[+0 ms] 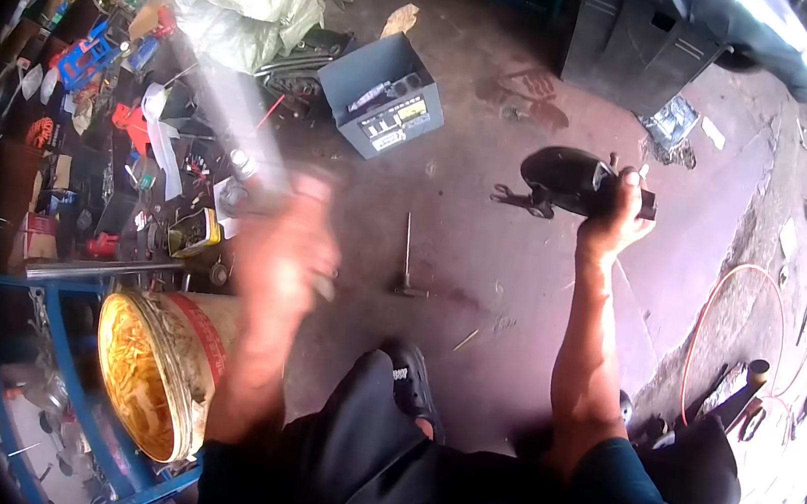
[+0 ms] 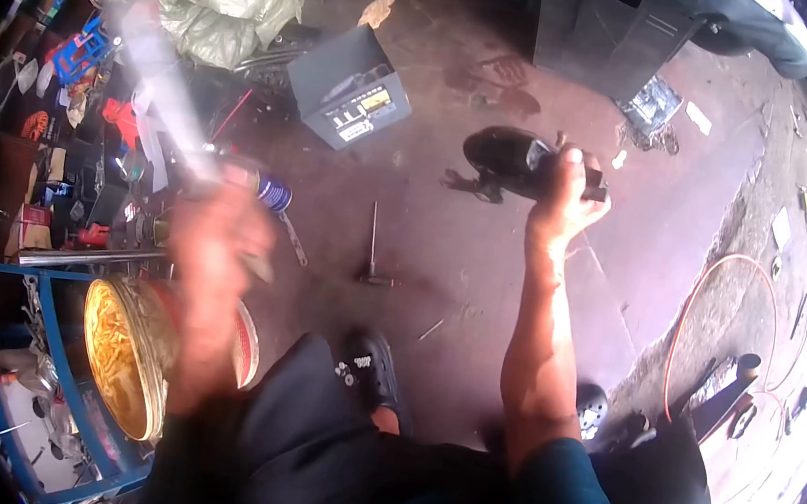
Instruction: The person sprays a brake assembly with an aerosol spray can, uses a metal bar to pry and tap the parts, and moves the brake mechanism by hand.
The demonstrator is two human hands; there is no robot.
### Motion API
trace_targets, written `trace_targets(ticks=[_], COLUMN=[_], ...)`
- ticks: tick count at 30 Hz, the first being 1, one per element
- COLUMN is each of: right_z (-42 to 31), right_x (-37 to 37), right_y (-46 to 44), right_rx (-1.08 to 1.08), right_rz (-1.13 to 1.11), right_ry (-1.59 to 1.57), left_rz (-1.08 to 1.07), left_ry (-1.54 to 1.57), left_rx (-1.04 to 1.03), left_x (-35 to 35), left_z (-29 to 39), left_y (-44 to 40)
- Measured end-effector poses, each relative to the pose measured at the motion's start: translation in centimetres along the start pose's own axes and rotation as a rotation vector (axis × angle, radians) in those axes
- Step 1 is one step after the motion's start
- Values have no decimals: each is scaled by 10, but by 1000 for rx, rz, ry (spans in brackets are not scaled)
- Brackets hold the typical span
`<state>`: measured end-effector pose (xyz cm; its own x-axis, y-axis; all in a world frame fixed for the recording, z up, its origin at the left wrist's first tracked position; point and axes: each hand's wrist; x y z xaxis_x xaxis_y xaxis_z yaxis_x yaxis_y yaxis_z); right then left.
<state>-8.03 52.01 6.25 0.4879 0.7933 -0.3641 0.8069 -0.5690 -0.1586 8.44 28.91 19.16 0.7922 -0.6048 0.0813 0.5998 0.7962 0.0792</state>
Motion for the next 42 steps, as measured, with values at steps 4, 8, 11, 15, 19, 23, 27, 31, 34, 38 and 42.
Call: trace_targets(ticks=[4, 8, 11, 15, 19, 23, 27, 31, 34, 38, 42], right_z=[13, 8, 20, 20, 32, 33, 58, 55, 25, 50, 35], right_x=[-6, -21, 1, -9, -11, 15, 1, 19, 12, -5, 1], right_y=[2, 10, -4, 3, 3, -18, -1, -18, -16, 8, 14], right_rx=[-10, -50, -157, -184, -312, -437, -339, -515, -503, -444, -642], right_rz=[86, 111, 243, 262, 258, 213, 218, 309, 283, 300, 493], right_ry=[-148, -273, -254, -336, -392, -416, -416, -477, -424, -365, -288], left_rz=[112, -571, -84, -4, -646, -183, -568, -352, -110, -590, -264], left_ry=[345, -115, 176, 372, -18, 412, 19, 57, 378, -413, -62], left_rx=[-237, 876, 260, 62, 899, 429, 656, 463, 221, 823, 367], left_x=[-33, -38, -10, -47, -42, -13, -56, -41, -45, -75, -46], left_z=[-57, -109, -26, -72, -108, -51, -123, -57, -73, -107, -149], left_y=[16, 36, 2, 21, 42, -7, 45, 23, 14, 65, 28])
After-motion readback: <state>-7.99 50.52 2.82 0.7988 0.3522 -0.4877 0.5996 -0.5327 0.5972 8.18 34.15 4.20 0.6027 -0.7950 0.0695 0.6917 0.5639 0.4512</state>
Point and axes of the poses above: each hand's wrist, its own y-axis away from the middle knuckle, its own x-axis out of the back of the hand, z = x × y, and after that the axes turned 12 degrees about z, right-handed
